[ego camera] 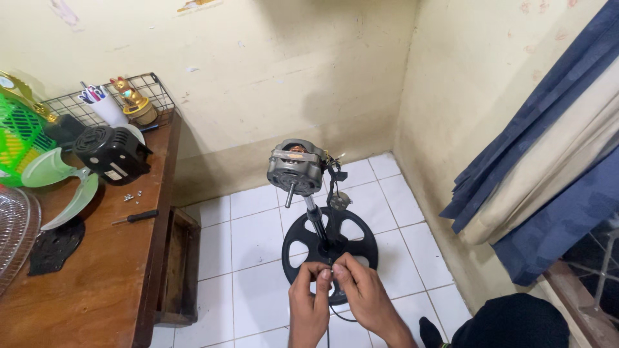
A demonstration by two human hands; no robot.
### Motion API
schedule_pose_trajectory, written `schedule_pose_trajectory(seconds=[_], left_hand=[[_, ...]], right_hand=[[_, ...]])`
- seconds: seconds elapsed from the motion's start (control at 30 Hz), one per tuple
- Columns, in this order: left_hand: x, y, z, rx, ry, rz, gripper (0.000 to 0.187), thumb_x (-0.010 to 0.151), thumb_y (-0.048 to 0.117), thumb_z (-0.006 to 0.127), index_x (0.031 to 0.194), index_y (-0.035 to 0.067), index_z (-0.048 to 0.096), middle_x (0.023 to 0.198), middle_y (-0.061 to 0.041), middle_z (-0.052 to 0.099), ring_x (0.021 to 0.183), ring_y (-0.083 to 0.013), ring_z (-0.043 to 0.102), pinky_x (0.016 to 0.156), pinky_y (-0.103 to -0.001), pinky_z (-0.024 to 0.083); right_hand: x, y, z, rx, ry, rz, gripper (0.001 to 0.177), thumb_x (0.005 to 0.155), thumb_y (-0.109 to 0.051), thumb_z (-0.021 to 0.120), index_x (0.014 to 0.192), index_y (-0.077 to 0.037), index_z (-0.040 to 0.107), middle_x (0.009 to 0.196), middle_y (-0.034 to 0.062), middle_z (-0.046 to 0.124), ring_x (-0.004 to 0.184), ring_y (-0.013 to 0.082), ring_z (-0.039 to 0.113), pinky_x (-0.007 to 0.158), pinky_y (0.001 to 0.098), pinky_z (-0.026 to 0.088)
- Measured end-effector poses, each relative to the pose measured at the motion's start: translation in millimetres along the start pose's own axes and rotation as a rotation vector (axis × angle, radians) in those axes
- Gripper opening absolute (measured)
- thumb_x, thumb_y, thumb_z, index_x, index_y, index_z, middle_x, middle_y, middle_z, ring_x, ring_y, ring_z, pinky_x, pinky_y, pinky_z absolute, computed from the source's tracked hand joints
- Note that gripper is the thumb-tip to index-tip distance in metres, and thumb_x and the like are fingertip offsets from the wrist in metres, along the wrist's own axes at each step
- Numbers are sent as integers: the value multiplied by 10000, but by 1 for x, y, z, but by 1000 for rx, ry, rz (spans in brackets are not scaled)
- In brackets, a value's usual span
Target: The person uses a screwdriver to tighten screws on a fan motor mounted on a stand. They repeatedly adjust the motor housing and secure components while working at a wooden table with disassembled fan parts nearby.
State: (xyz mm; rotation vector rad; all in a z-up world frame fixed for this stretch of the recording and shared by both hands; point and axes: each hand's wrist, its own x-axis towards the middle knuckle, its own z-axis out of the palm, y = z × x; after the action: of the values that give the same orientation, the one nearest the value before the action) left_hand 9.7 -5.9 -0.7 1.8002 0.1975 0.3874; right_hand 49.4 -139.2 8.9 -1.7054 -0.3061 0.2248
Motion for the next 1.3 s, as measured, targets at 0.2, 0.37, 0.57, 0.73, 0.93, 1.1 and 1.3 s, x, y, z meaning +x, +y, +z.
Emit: schedule_pose_trajectory(seconds=[0.2, 0.37, 0.57, 0.73, 0.93, 1.1, 1.3], left_hand=[[6, -1, 9, 94, 16, -19, 329, 1046, 230, 529, 825, -10, 564, 633, -125, 568, 549, -167, 490, 519, -357, 422], [12, 7, 16, 221, 54, -249, 404, 1043, 250, 594, 760, -37, 576, 579, -160, 536, 533, -201, 453, 526, -367, 386], [9, 10, 27, -106, 299, 25, 216, 906, 149, 730, 800, -23, 652, 688, -54, 665, 635, -115, 583, 577, -267, 492], [4, 7, 21, -145, 216, 79, 128, 939, 89, 726, 890, -29, 715, 791, -69, 687, 708, -107, 600, 638, -257, 497], [4, 12, 7, -270, -14, 34, 253, 838, 15, 738, 1088, -29, 730, 976, -74, 682, 846, -109, 611, 744, -252, 533], [3, 3, 8, -237, 0, 31, 125, 901, 29, 739, 997, -49, 758, 933, -81, 719, 818, -117, 642, 718, -247, 526], [1, -10, 13, -198, 76, -79, 118, 935, 68, 728, 976, -41, 750, 803, -83, 700, 762, -111, 610, 689, -249, 512]], right_hand=[[1, -5, -2, -30, -56, -14, 242, 1029, -224, 527, 922, -15, 588, 670, 79, 594, 593, 155, 506, 565, 341, 441], [1, -8, -6, -18, -72, -26, 235, 1032, -220, 523, 940, -15, 592, 681, 88, 584, 607, 172, 504, 577, 348, 449], [1, -7, -7, -8, -67, -20, 219, 1030, -213, 521, 965, -20, 601, 676, 82, 568, 605, 159, 499, 570, 340, 444], [0, -4, -9, -3, 9, -72, 227, 1030, -215, 538, 930, -20, 594, 652, 75, 562, 591, 143, 499, 546, 329, 435], [2, -5, -16, 5, 71, -40, 246, 1025, -230, 552, 916, -14, 598, 657, 56, 552, 593, 126, 460, 531, 325, 404], [-2, -9, -19, 36, 42, -42, 222, 1020, -222, 570, 946, -18, 618, 704, 46, 589, 631, 106, 496, 558, 294, 434], [-4, -13, -20, 63, 29, -58, 208, 952, -204, 642, 1065, -29, 655, 812, 39, 686, 687, 72, 580, 585, 245, 477]])
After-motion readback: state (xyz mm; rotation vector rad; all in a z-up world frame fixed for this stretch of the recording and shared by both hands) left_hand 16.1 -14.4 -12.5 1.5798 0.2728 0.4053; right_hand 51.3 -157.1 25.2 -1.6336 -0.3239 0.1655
